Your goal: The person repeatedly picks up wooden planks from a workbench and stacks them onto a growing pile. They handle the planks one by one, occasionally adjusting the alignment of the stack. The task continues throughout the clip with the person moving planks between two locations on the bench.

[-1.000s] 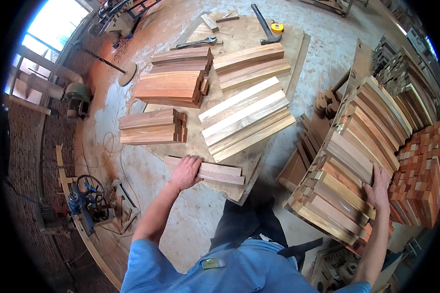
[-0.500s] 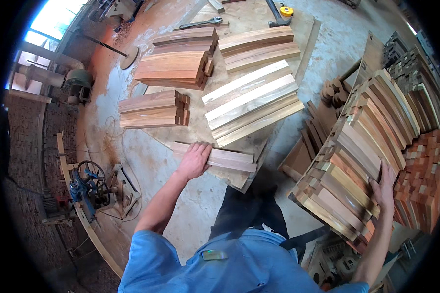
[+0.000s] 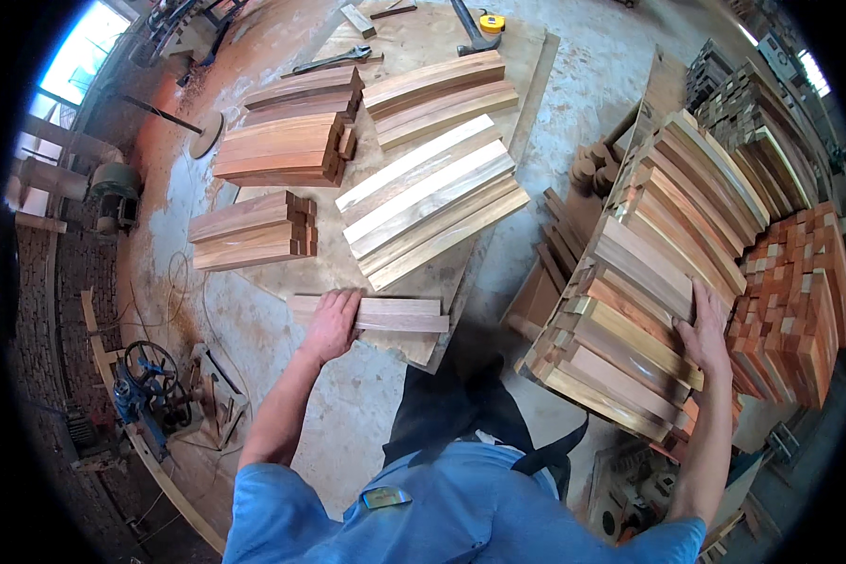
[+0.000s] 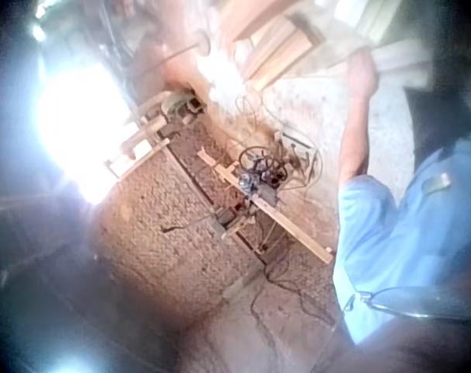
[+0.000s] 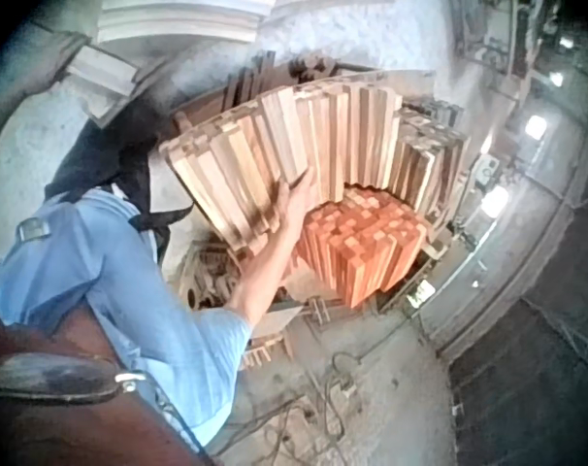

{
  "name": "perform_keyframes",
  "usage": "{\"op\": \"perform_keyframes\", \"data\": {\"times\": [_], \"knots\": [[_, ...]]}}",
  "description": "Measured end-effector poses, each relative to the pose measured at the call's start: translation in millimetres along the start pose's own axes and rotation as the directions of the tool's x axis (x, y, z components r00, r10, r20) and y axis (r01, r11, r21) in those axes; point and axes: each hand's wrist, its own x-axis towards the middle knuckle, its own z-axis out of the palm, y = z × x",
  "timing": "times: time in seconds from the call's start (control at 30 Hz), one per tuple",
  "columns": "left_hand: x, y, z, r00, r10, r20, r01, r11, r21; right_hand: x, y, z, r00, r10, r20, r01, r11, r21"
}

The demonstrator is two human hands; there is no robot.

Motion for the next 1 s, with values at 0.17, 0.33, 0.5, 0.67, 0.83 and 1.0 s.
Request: {"op": "perform_keyframes", "data": {"times": [0.17, 0.33, 0.5, 0.67, 0.83, 1.0], "knots": [[-16, 19, -31, 0.997, -0.046, -0.067, 0.040, 0.994, -0.098, -1, 2, 0, 1.000, -0.016, -0.007, 0.016, 1.000, 0.000], [0, 33, -98, 0.958, -0.239, -0.159, 0.236, 0.971, -0.035, -1, -1, -2, 0.999, 0.030, 0.015, -0.030, 0.999, -0.016], [48, 21, -134, 0.918, -0.191, -0.348, 0.223, 0.973, 0.054, 1, -6, -2, 0.998, 0.055, 0.009, -0.055, 0.998, -0.016], [62, 21, -135, 0.921, -0.186, -0.342, 0.225, 0.971, 0.080, 3, -13, -6, 0.998, 0.065, 0.018, -0.066, 0.998, 0.013], [35, 10, -117, 0.937, -0.114, -0.329, 0.124, 0.992, 0.010, -2, 4, 2, 1.000, 0.005, 0.002, -0.005, 1.000, -0.012], [-20, 1, -63, 0.987, -0.046, -0.156, 0.031, 0.995, -0.097, 1, 3, 2, 1.000, 0.013, 0.013, -0.013, 1.000, -0.011]]}}
